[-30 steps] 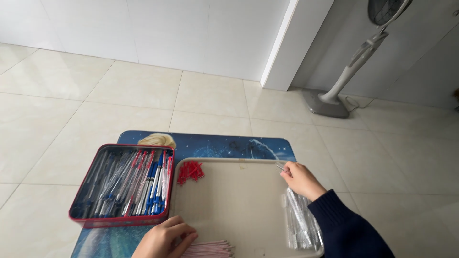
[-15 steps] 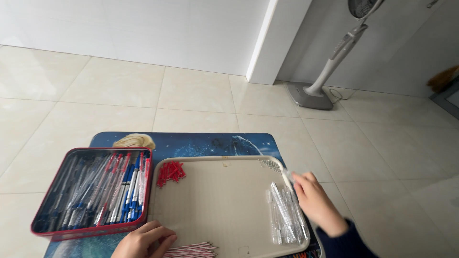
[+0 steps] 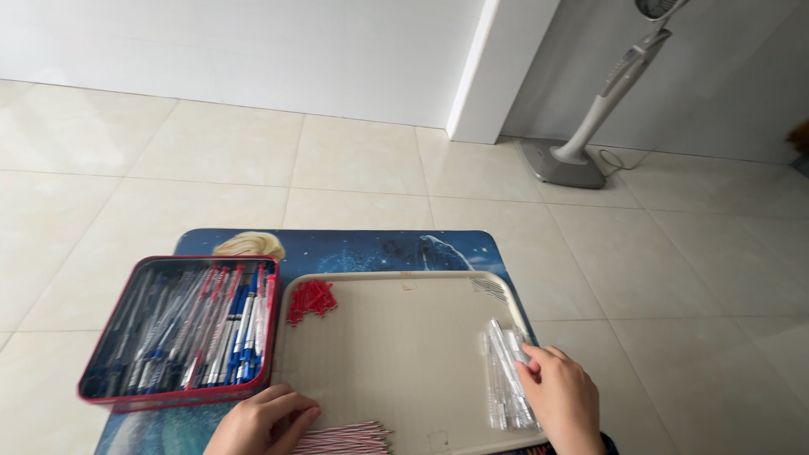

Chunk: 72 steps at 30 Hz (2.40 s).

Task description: The person is disassembling pens by pulling out the ink refills and then individually packaging each refill into a small plastic sleeve.

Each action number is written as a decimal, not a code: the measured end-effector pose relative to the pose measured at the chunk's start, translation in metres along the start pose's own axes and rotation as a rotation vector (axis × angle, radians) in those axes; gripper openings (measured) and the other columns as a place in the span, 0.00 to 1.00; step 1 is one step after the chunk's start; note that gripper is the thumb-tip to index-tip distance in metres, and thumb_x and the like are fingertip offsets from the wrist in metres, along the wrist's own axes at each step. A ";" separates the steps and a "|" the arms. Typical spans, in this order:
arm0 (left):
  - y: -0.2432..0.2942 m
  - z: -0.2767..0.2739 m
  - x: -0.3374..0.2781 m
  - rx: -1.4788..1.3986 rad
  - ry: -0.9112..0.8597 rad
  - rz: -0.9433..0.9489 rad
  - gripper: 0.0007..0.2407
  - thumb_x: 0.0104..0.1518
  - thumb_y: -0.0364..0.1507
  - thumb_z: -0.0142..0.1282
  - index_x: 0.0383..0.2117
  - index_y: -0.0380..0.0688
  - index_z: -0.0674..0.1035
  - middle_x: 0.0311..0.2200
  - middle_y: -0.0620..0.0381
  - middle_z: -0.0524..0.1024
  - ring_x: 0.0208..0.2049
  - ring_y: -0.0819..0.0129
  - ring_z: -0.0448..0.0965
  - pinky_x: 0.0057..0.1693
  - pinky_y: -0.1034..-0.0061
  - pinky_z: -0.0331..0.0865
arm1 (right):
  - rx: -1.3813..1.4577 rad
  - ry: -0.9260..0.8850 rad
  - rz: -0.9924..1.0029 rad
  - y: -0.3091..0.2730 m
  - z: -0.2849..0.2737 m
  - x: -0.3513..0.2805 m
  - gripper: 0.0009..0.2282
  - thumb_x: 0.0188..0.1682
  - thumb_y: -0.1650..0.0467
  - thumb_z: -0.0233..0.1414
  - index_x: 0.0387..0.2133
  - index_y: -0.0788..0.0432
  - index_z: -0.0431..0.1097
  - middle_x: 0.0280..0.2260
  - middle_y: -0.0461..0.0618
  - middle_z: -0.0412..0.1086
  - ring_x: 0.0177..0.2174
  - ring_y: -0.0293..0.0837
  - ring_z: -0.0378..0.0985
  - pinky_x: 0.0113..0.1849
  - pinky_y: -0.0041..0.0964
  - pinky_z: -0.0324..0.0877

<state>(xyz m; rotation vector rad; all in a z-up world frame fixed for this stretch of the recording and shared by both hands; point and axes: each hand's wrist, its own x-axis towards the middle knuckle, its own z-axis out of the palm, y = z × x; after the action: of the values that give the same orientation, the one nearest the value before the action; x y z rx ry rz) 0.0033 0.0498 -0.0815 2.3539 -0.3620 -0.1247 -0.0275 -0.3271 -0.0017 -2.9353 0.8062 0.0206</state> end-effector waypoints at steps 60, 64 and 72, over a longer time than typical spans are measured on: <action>0.100 -0.031 0.010 -0.528 0.307 0.177 0.10 0.49 0.21 0.56 0.38 0.39 0.77 0.22 0.59 0.78 0.18 0.77 0.75 0.26 0.86 0.69 | 0.867 0.072 -0.831 -0.119 0.043 -0.060 0.19 0.40 0.78 0.51 0.48 0.59 0.64 0.26 0.46 0.76 0.22 0.34 0.79 0.25 0.29 0.75; 0.100 -0.034 0.010 -0.489 0.368 0.200 0.05 0.47 0.20 0.59 0.28 0.40 0.84 0.19 0.60 0.77 0.17 0.78 0.69 0.24 0.87 0.65 | 0.842 0.006 -0.816 -0.119 0.053 -0.058 0.12 0.38 0.76 0.55 0.37 0.58 0.68 0.29 0.49 0.79 0.28 0.39 0.86 0.33 0.32 0.81; 0.091 -0.035 0.011 -0.511 0.326 0.195 0.03 0.43 0.21 0.63 0.23 0.39 0.85 0.22 0.59 0.83 0.17 0.79 0.74 0.26 0.89 0.69 | 0.825 0.022 -0.824 -0.118 0.050 -0.058 0.13 0.36 0.78 0.55 0.36 0.57 0.68 0.27 0.46 0.80 0.26 0.36 0.86 0.29 0.29 0.80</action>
<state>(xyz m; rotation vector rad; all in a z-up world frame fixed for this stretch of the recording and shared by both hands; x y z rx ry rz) 0.0001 0.0074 0.0069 1.7847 -0.3472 0.2332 -0.0168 -0.1917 -0.0388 -2.2299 -0.3787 -0.3174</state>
